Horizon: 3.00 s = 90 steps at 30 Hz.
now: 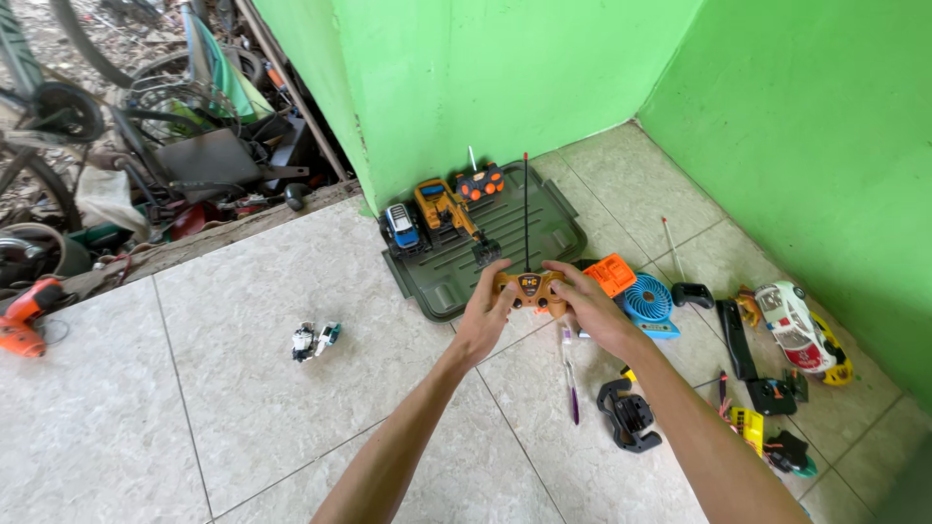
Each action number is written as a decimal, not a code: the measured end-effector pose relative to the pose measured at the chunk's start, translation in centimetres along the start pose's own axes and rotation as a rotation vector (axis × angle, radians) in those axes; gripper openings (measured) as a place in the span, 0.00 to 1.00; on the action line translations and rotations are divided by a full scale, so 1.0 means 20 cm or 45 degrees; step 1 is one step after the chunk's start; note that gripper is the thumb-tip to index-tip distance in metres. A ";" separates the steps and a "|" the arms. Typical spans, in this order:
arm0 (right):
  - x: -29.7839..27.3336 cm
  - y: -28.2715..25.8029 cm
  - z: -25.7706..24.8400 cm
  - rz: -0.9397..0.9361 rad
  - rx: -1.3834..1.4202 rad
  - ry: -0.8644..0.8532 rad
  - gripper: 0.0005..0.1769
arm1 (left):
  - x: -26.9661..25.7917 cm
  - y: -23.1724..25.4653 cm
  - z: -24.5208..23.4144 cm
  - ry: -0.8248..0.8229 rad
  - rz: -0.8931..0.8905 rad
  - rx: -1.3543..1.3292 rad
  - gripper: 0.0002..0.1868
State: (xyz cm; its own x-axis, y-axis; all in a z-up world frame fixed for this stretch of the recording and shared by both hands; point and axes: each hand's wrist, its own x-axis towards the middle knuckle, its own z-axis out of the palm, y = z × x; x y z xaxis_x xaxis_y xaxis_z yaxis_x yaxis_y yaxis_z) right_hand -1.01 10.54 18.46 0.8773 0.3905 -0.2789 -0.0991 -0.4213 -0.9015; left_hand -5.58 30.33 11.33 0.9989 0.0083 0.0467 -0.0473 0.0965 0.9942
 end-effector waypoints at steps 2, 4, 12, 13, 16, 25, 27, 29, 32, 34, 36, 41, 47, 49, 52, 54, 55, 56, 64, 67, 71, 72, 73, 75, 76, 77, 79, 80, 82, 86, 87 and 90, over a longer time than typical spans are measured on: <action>0.01 -0.02 0.01 0.018 0.095 -0.012 0.27 | 0.02 -0.02 0.00 -0.019 0.037 -0.026 0.27; 0.00 -0.03 0.01 0.032 0.109 -0.009 0.27 | 0.02 -0.04 0.00 -0.032 0.070 -0.041 0.28; 0.13 0.01 0.01 -0.181 0.103 -0.230 0.32 | -0.03 0.03 -0.02 0.222 0.016 0.133 0.18; 0.15 0.02 0.01 -0.167 0.118 -0.256 0.32 | -0.03 0.04 -0.02 0.231 0.000 0.136 0.18; 0.19 0.05 -0.04 -0.152 0.156 -0.317 0.32 | -0.01 0.04 0.00 0.246 -0.043 0.160 0.20; 0.31 0.17 -0.34 -0.248 0.055 -0.224 0.25 | 0.16 0.02 0.22 0.168 0.141 0.569 0.32; 0.35 0.21 -0.40 -0.230 0.047 -0.207 0.24 | 0.22 -0.01 0.29 0.227 0.169 0.644 0.35; 0.39 0.26 -0.46 -0.189 0.038 -0.219 0.28 | 0.29 -0.08 0.37 0.246 0.155 0.589 0.34; 0.49 0.32 -0.57 -0.187 0.016 -0.235 0.31 | 0.39 -0.17 0.47 0.317 0.145 0.540 0.36; 0.59 0.39 -0.61 -0.250 -0.008 -0.243 0.31 | 0.47 -0.24 0.51 0.393 0.172 0.568 0.38; 0.69 0.45 -0.63 -0.346 -0.050 -0.236 0.31 | 0.54 -0.31 0.55 0.472 0.228 0.631 0.40; 0.95 0.54 -0.67 -0.431 -0.121 -0.188 0.30 | 0.72 -0.43 0.59 0.689 0.105 0.640 0.42; 1.30 0.50 -0.64 -0.569 -0.264 -0.133 0.29 | 0.96 -0.48 0.47 0.904 0.040 0.778 0.48; 1.42 0.49 -0.61 -0.624 -0.287 -0.124 0.29 | 1.03 -0.51 0.42 0.934 -0.010 0.823 0.48; 1.56 0.50 -0.54 -0.640 -0.273 -0.106 0.29 | 1.10 -0.56 0.36 0.936 -0.063 0.856 0.48; 1.63 0.52 -0.48 -0.597 -0.290 -0.083 0.29 | 1.13 -0.60 0.34 0.925 -0.052 0.883 0.47; 1.66 0.53 -0.45 -0.593 -0.263 -0.087 0.29 | 1.14 -0.61 0.32 0.918 -0.080 0.857 0.47; 1.69 0.55 -0.42 -0.590 -0.237 -0.091 0.29 | 1.15 -0.62 0.31 0.911 -0.108 0.830 0.47; 1.85 0.67 -0.26 -0.506 -0.276 -0.072 0.29 | 1.21 -0.69 0.25 0.849 -0.262 0.802 0.48; 1.89 0.69 -0.22 -0.488 -0.282 -0.044 0.30 | 1.22 -0.71 0.23 0.813 -0.358 0.815 0.49; 1.94 0.70 -0.20 -0.436 -0.268 -0.003 0.32 | 1.24 -0.72 0.21 0.777 -0.353 0.872 0.52; 1.95 0.71 -0.20 -0.414 -0.274 0.009 0.33 | 1.24 -0.72 0.20 0.768 -0.355 0.871 0.52; 1.96 0.71 -0.19 -0.443 -0.287 0.031 0.33 | 1.25 -0.72 0.19 0.769 -0.335 0.892 0.52; 1.98 0.73 -0.19 -0.493 -0.309 0.084 0.33 | 1.26 -0.71 0.18 0.758 -0.296 0.933 0.51; 1.98 0.75 -0.19 -0.482 -0.304 0.102 0.33 | 1.26 -0.71 0.19 0.739 -0.351 0.894 0.51; 1.99 0.76 -0.19 -0.476 -0.297 0.121 0.34 | 1.27 -0.70 0.18 0.723 -0.402 0.857 0.50; 2.00 0.77 -0.19 -0.465 -0.291 0.119 0.34 | 1.27 -0.70 0.18 0.718 -0.417 0.827 0.51; 2.00 0.78 -0.20 -0.461 -0.292 0.098 0.35 | 1.27 -0.71 0.18 0.730 -0.380 0.836 0.51; 1.99 0.79 -0.21 -0.487 -0.327 0.081 0.36 | 1.28 -0.73 0.18 0.742 -0.323 0.877 0.51; 1.96 0.78 -0.23 -0.607 -0.417 0.035 0.41 | 1.29 -0.76 0.18 0.753 -0.361 0.950 0.51; 1.95 0.78 -0.24 -0.631 -0.426 0.026 0.42 | 1.29 -0.77 0.18 0.740 -0.395 0.957 0.51; 1.93 0.75 -0.24 -0.589 -0.463 -0.010 0.43 | 1.30 -0.78 0.17 0.776 -0.295 1.003 0.52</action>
State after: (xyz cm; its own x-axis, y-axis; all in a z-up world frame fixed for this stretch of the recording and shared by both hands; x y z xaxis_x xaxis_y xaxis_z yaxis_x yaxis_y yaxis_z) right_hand 33.53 15.32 -4.25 0.7873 0.6063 0.1123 0.4616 -0.4588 -0.7592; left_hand 21.15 25.59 -2.68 0.8011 0.5985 0.0064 0.3822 -0.5199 0.7640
